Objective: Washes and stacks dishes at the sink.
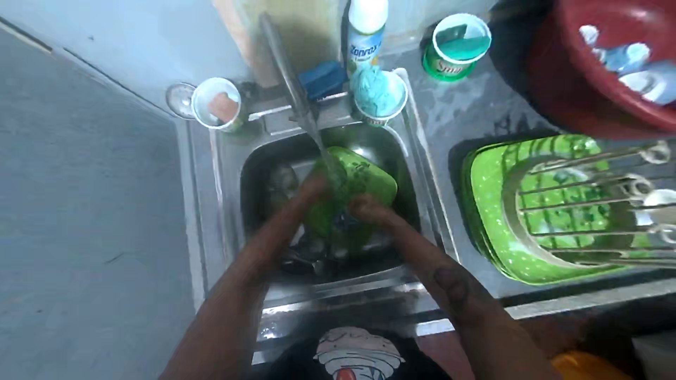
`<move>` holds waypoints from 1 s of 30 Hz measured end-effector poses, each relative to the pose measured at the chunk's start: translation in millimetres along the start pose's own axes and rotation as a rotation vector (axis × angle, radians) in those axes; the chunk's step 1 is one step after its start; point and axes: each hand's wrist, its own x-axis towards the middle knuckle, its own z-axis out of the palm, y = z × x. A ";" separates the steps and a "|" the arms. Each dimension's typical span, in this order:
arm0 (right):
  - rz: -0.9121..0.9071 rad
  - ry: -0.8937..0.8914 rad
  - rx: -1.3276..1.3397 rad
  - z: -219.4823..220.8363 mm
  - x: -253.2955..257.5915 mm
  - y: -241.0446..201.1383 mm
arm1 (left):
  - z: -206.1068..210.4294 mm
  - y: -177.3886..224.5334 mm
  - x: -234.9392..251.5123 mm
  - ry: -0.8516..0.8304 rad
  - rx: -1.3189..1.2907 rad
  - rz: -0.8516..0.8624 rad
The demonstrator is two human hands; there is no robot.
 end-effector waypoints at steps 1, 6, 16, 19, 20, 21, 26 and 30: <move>-0.038 0.075 0.026 -2.6 1.8 4.4 | 0.5 2.1 3.6 -0.020 0.021 0.046; 0.008 0.014 -0.006 5.1 -1.7 1.6 | 5.8 0.4 20.8 -0.068 0.033 0.140; -0.193 -0.003 -0.141 54.8 23.6 2.5 | 0.0 20.0 -23.9 -0.095 -0.016 -0.073; -0.098 0.075 -0.060 38.4 14.1 -6.3 | -5.1 28.2 -34.0 -0.176 0.001 -0.020; -0.118 0.135 -0.110 32.5 17.6 2.1 | -4.5 30.4 -34.8 -0.202 -0.003 0.016; -0.116 0.180 -0.204 25.2 17.4 6.3 | -3.1 32.9 -34.5 -0.226 -0.016 0.048; 0.043 0.349 -0.781 13.2 -5.6 -14.2 | 7.7 54.4 -35.3 -0.242 -0.219 0.170; -0.285 0.524 -0.894 46.3 -15.5 -8.8 | 6.4 78.9 -57.4 -0.197 -0.168 0.199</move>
